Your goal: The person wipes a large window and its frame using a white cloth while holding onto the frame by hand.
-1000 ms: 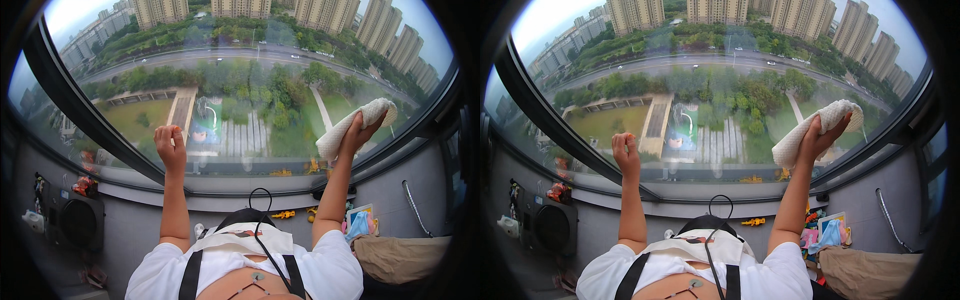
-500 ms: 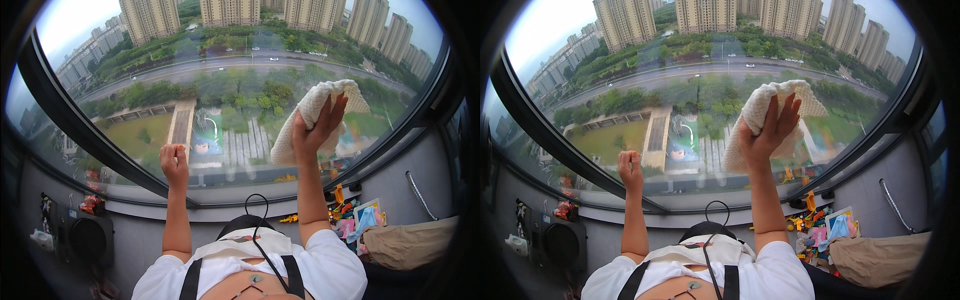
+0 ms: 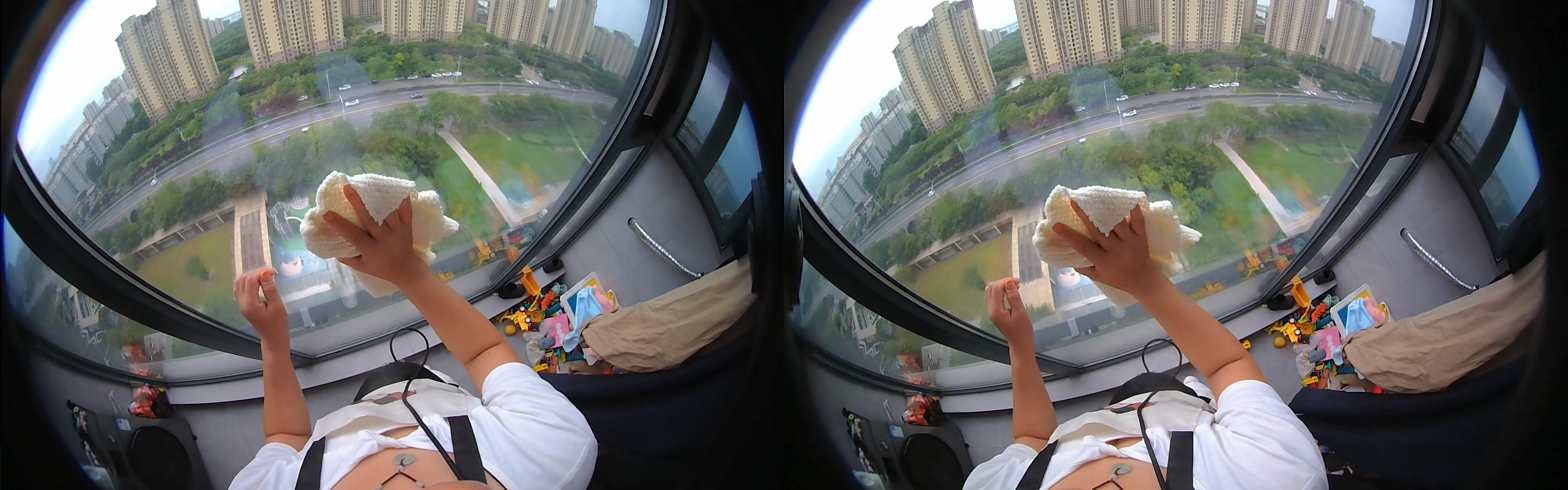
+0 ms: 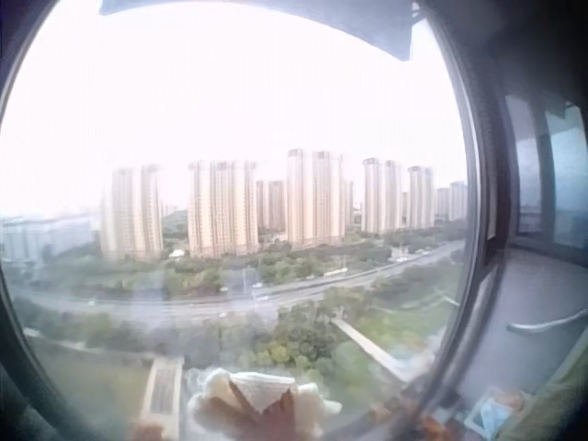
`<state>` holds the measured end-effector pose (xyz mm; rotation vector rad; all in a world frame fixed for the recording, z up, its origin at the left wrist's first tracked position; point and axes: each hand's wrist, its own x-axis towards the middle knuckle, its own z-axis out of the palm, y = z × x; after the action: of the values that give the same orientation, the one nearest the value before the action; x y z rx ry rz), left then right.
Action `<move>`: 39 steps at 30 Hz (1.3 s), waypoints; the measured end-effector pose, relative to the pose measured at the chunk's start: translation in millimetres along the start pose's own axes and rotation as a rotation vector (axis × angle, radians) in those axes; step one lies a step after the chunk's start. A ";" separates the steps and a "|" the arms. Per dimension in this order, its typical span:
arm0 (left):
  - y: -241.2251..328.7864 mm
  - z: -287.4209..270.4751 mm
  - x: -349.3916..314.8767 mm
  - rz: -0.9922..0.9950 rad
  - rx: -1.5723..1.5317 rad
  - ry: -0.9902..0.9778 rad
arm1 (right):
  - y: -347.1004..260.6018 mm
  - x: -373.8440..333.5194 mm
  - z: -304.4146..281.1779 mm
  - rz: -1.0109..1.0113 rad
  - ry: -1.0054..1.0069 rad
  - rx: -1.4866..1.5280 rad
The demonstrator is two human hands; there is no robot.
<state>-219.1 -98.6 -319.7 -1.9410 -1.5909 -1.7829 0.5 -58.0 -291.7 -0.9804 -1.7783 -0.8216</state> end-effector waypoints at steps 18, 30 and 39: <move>74.5 74.1 2.6 0.401 -0.048 0.013 | 170.3 36.7 -65.5 0.220 0.302 0.049; 99.2 100.3 -1.8 0.346 0.169 0.059 | 333.3 -33.7 -119.5 0.630 0.487 0.322; 103.0 102.8 0.2 0.291 0.213 -0.011 | 282.9 -33.8 -107.5 0.495 0.342 0.120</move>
<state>-76.7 -80.7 -295.8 -1.9638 -1.3531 -1.4336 300.8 -27.6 -251.4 -1.0669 -1.2063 -0.5221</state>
